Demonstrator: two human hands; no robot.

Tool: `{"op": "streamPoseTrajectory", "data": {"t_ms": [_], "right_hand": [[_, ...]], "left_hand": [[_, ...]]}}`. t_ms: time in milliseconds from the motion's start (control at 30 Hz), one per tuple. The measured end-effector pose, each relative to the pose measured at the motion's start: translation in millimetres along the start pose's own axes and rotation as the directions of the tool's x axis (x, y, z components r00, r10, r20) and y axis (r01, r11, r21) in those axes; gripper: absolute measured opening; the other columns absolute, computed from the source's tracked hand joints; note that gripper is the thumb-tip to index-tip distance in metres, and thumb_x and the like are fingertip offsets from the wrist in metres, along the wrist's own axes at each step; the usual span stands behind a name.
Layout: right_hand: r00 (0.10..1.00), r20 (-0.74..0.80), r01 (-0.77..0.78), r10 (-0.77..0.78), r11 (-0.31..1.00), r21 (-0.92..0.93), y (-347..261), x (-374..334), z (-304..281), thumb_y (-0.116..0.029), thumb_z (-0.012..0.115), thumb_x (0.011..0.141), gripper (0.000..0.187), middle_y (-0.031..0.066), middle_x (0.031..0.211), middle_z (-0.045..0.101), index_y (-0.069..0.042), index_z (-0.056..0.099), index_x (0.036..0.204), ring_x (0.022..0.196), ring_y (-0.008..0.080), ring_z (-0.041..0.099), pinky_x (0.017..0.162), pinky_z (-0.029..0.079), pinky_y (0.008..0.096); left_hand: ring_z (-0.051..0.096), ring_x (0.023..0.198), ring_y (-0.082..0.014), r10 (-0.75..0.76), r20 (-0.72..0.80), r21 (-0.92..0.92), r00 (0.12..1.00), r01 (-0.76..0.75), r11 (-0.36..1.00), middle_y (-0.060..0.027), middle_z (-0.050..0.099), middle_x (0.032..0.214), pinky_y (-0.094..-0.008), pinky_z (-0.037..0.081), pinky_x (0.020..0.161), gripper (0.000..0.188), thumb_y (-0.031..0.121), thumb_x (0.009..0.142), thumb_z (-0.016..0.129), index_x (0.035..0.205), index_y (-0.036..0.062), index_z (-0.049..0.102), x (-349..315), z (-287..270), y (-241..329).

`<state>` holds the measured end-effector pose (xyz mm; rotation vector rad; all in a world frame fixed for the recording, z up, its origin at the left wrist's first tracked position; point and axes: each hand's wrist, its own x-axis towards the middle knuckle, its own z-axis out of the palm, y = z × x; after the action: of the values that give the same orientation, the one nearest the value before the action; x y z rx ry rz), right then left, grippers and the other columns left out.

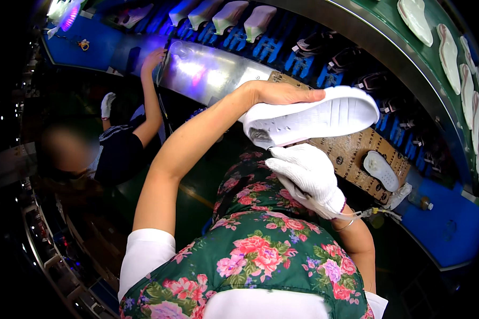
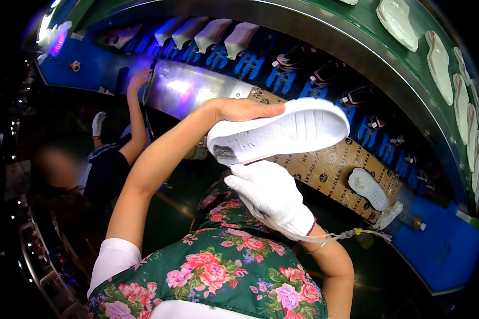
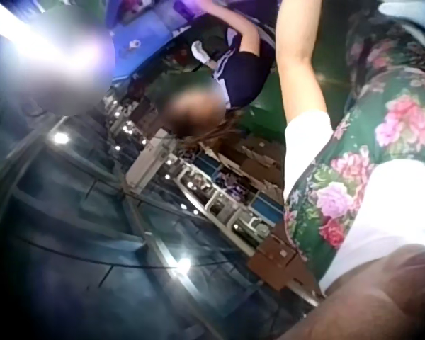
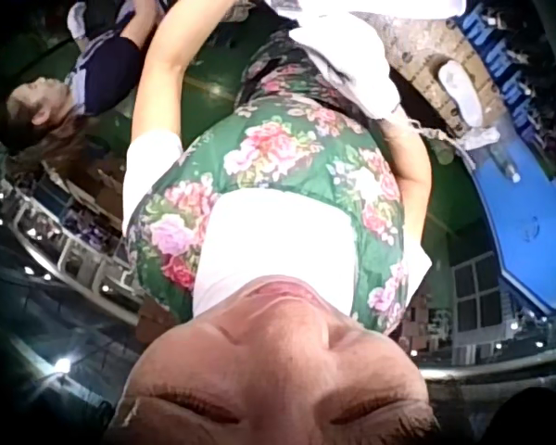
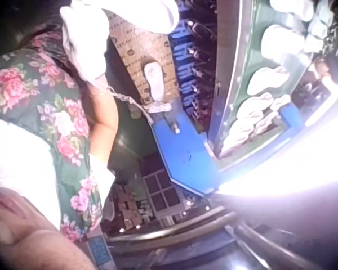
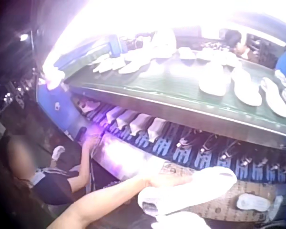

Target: The person retrieves shoe soles from an overhead shelf one at a time and applies adhesive across the surface of each sole using a brush.

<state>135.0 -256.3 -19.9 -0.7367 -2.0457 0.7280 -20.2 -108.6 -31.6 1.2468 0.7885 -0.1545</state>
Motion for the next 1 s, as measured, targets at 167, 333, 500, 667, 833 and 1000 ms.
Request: {"op": "streamPoseTrajectory", "data": {"t_ms": [167, 333, 500, 667, 833, 1000], "right_hand": [[0.978, -0.077, -0.183, 0.196, 0.972, 0.151, -2, 1, -9, -0.003, 0.076, 0.075, 0.022, 0.0078, 0.086, 0.069, -0.009, 0.069, 0.095, 0.08, 0.0292, 0.067, 0.07, 0.054, 0.0351], [0.995, 0.005, -0.098, 0.098, 0.985, 0.139, -3, 5, -14, 0.001, 0.074, 0.074, 0.025, 0.0101, 0.09, 0.068, -0.008, 0.067, 0.096, 0.075, 0.0299, 0.065, 0.067, 0.052, 0.0376], [0.99, 0.01, -0.143, 0.142, 0.987, 0.073, -1, -1, -16, -0.002, 0.076, 0.074, 0.022, 0.0094, 0.089, 0.071, -0.008, 0.07, 0.094, 0.079, 0.028, 0.068, 0.07, 0.054, 0.0353], [0.771, -0.205, -0.438, 0.603, 0.736, 0.516, 3, -14, -29, -0.001, 0.073, 0.079, 0.019, 0.013, 0.1, 0.072, 0.001, 0.073, 0.097, 0.087, 0.0196, 0.069, 0.081, 0.054, 0.0311], [0.711, -0.456, -0.438, 0.535, 0.845, 0.308, 17, -7, -37, 0.0, 0.073, 0.08, 0.021, 0.0131, 0.103, 0.072, 0.002, 0.072, 0.101, 0.091, 0.0188, 0.068, 0.082, 0.053, 0.0295], [0.871, -0.297, -0.386, 0.392, 0.919, 0.08, 24, -4, -40, -0.004, 0.076, 0.077, 0.018, 0.0097, 0.096, 0.074, -0.005, 0.074, 0.095, 0.087, 0.0199, 0.07, 0.08, 0.054, 0.03]], "left_hand": [[0.049, 0.128, -0.0261, 0.026, 0.059, 0.078, 0.998, -0.03, 0.997, -0.0206, 0.051, 0.14, -0.0331, 0.04, 0.105, 0.086, 0.071, 0.091, 0.042, 0.139, 0.0004, 0.049, 5, 1, -7], [0.044, 0.133, -0.0333, -0.136, -0.001, 0.352, 0.991, 0.128, 0.927, -0.0229, 0.045, 0.145, -0.0375, 0.035, 0.11, 0.098, 0.081, 0.084, 0.039, 0.142, 0.0026, 0.047, 16, -6, -11], [0.048, 0.13, -0.0339, -0.076, -0.039, 0.314, 0.996, 0.085, 0.946, -0.023, 0.048, 0.142, -0.0384, 0.037, 0.108, 0.1, 0.084, 0.082, 0.04, 0.141, 0.0041, 0.048, -2, -5, 12], [0.065, 0.106, -0.0249, 0.185, -0.107, -0.737, 0.977, -0.203, 0.645, -0.0161, 0.061, 0.126, -0.0396, 0.055, 0.087, 0.079, 0.069, 0.096, 0.029, 0.141, 0.007, 0.048, 13, 0, -37], [0.062, 0.11, -0.0328, 0.438, -0.352, -0.835, 0.827, -0.489, 0.254, -0.0219, 0.058, 0.127, -0.0465, 0.053, 0.093, 0.059, 0.046, 0.104, 0.03, 0.143, 0.0025, 0.037, 24, 46, -79], [0.055, 0.122, -0.0258, 0.385, -0.428, -0.654, 0.817, -0.575, 0.492, -0.0182, 0.05, 0.138, -0.0442, 0.045, 0.105, 0.05, 0.034, 0.105, 0.037, 0.143, 0.0028, 0.038, 19, 79, -88]]}}
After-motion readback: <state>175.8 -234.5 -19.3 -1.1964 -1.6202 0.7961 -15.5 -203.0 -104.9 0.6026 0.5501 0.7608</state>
